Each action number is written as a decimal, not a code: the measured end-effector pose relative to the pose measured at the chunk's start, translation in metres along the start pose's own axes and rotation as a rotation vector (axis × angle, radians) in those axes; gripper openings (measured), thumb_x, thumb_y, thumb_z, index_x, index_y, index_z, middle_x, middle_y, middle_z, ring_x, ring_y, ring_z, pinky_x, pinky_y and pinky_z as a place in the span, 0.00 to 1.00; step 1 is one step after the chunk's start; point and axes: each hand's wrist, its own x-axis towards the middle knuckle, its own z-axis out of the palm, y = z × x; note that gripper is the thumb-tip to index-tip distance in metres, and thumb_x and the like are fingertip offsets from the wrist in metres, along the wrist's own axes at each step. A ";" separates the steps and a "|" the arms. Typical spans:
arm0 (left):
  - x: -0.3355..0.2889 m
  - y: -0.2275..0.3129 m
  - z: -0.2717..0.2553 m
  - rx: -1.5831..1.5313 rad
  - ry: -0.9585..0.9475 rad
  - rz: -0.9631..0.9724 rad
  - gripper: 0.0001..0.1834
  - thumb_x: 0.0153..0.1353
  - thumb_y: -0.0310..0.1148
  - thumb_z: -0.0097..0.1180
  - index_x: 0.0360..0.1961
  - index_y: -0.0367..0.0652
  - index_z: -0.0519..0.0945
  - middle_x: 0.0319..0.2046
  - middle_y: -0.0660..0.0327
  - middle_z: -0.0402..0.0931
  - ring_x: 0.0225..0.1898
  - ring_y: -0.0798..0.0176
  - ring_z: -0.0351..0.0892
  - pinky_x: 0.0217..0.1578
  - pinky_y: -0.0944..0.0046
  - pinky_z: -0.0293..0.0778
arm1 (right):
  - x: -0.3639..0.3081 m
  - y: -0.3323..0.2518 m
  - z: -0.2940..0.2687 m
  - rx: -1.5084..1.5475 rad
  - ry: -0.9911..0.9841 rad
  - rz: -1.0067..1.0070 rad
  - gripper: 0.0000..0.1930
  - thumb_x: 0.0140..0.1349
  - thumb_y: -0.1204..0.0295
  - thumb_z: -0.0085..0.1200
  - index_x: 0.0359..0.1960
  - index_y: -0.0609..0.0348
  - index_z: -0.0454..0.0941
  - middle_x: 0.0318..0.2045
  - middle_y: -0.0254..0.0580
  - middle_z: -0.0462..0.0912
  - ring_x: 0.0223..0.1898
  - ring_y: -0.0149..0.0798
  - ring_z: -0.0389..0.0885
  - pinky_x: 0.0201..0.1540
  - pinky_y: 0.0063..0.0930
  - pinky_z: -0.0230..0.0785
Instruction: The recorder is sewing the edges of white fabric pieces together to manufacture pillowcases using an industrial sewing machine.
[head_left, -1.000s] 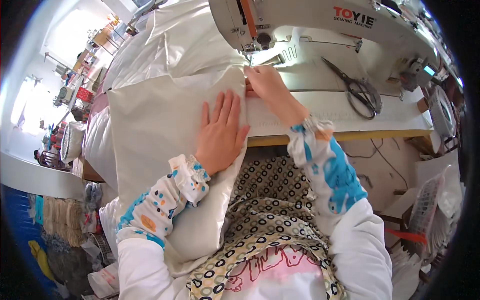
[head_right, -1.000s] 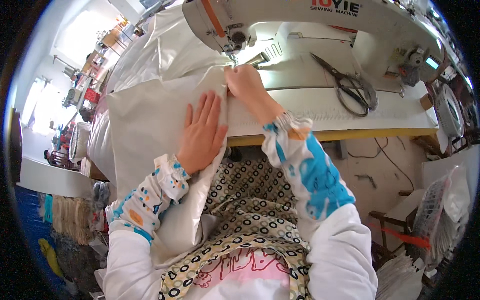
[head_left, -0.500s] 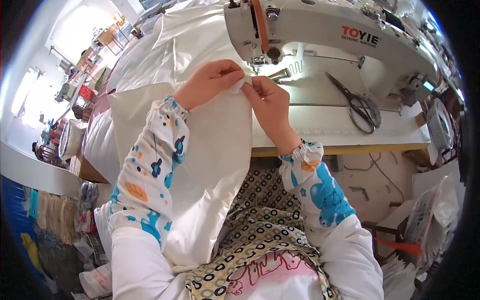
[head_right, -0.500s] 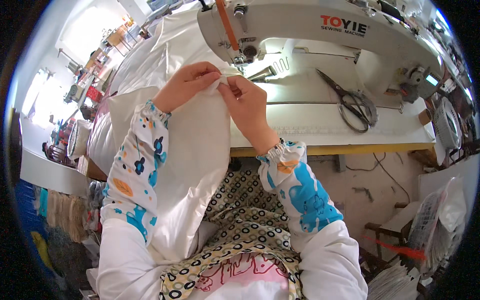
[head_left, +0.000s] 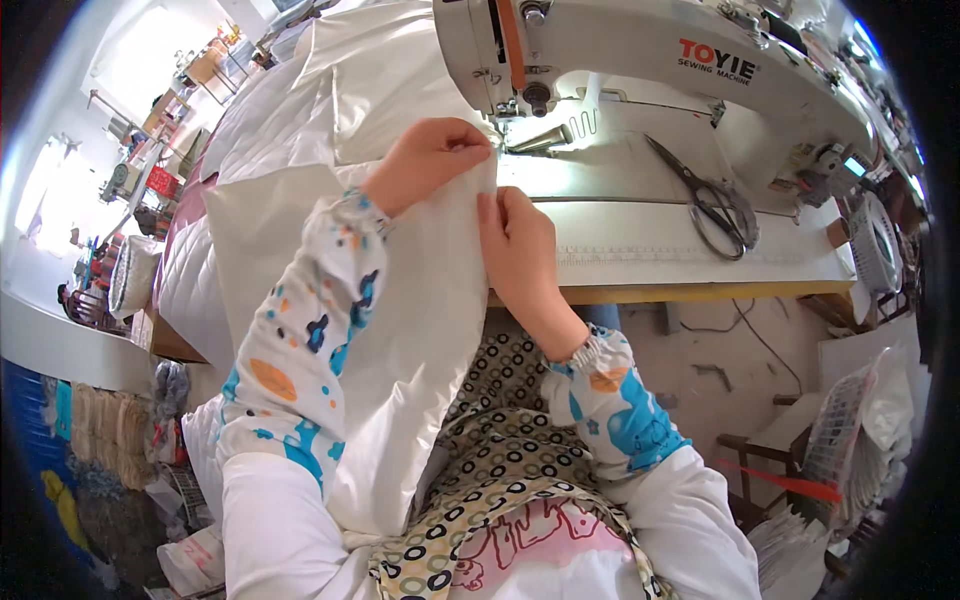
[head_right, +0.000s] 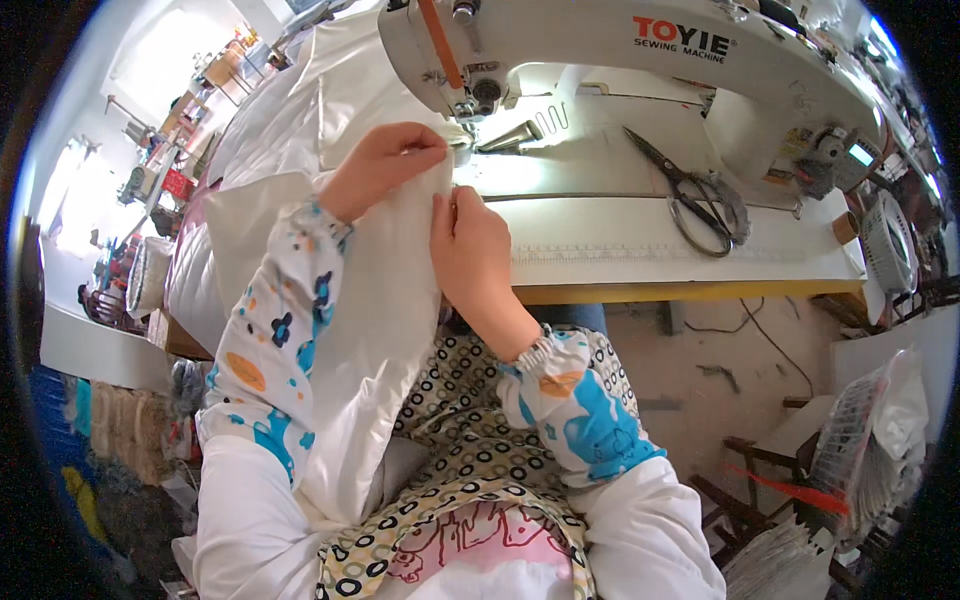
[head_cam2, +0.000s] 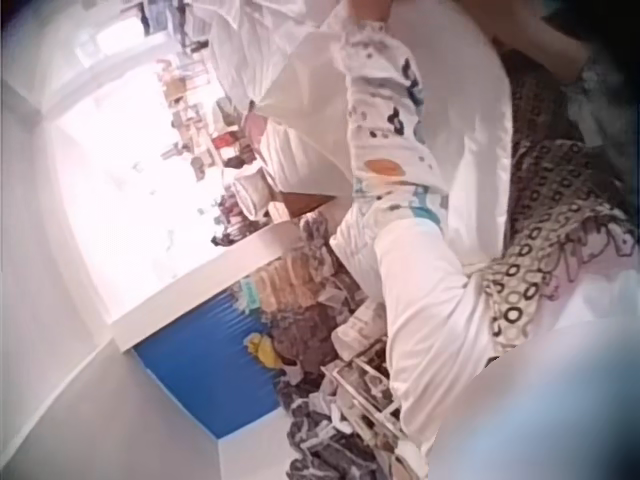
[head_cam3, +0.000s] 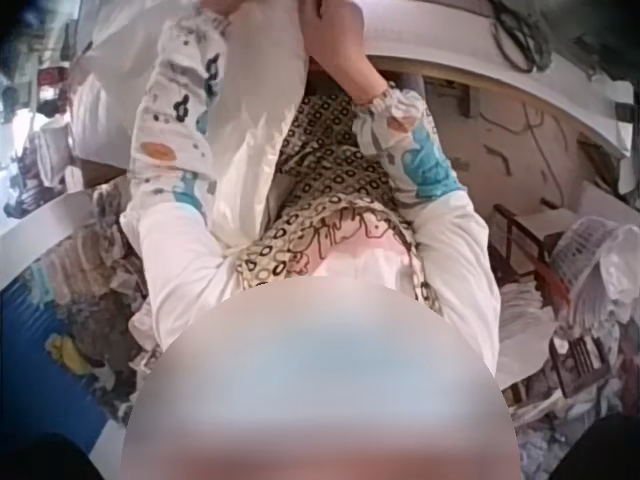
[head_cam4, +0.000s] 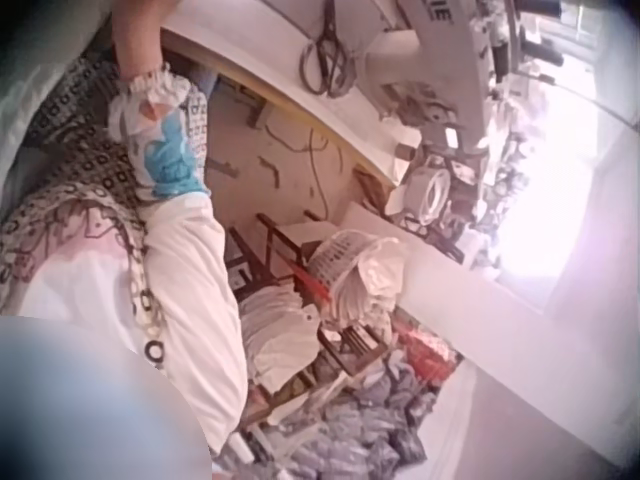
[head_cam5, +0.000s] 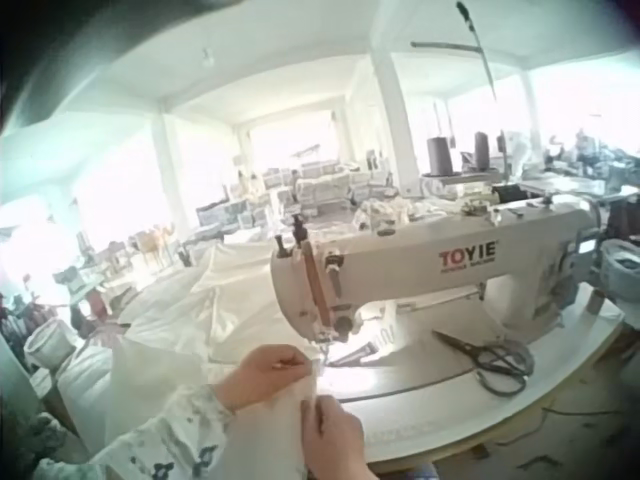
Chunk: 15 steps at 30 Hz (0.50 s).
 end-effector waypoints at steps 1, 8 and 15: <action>0.006 -0.006 0.008 -0.005 0.005 -0.001 0.11 0.63 0.33 0.57 0.39 0.34 0.81 0.34 0.65 0.79 0.37 0.73 0.75 0.39 0.71 0.71 | 0.003 0.000 0.002 -0.004 -0.005 -0.003 0.13 0.67 0.66 0.51 0.35 0.66 0.76 0.18 0.50 0.76 0.20 0.45 0.75 0.26 0.37 0.67; 0.037 -0.060 0.045 0.447 0.431 0.189 0.13 0.52 0.36 0.61 0.35 0.40 0.85 0.30 0.56 0.81 0.31 0.63 0.81 0.35 0.64 0.74 | 0.039 0.005 -0.001 -0.760 -0.159 -0.115 0.15 0.59 0.74 0.48 0.49 0.62 0.73 0.26 0.48 0.83 0.30 0.49 0.84 0.31 0.41 0.76; 0.046 -0.056 0.039 0.266 0.252 -0.032 0.12 0.50 0.35 0.63 0.32 0.38 0.84 0.25 0.57 0.81 0.26 0.65 0.79 0.33 0.65 0.74 | 0.045 -0.002 -0.002 -0.932 -0.313 -0.067 0.09 0.61 0.72 0.49 0.41 0.58 0.77 0.30 0.44 0.85 0.35 0.45 0.86 0.34 0.35 0.78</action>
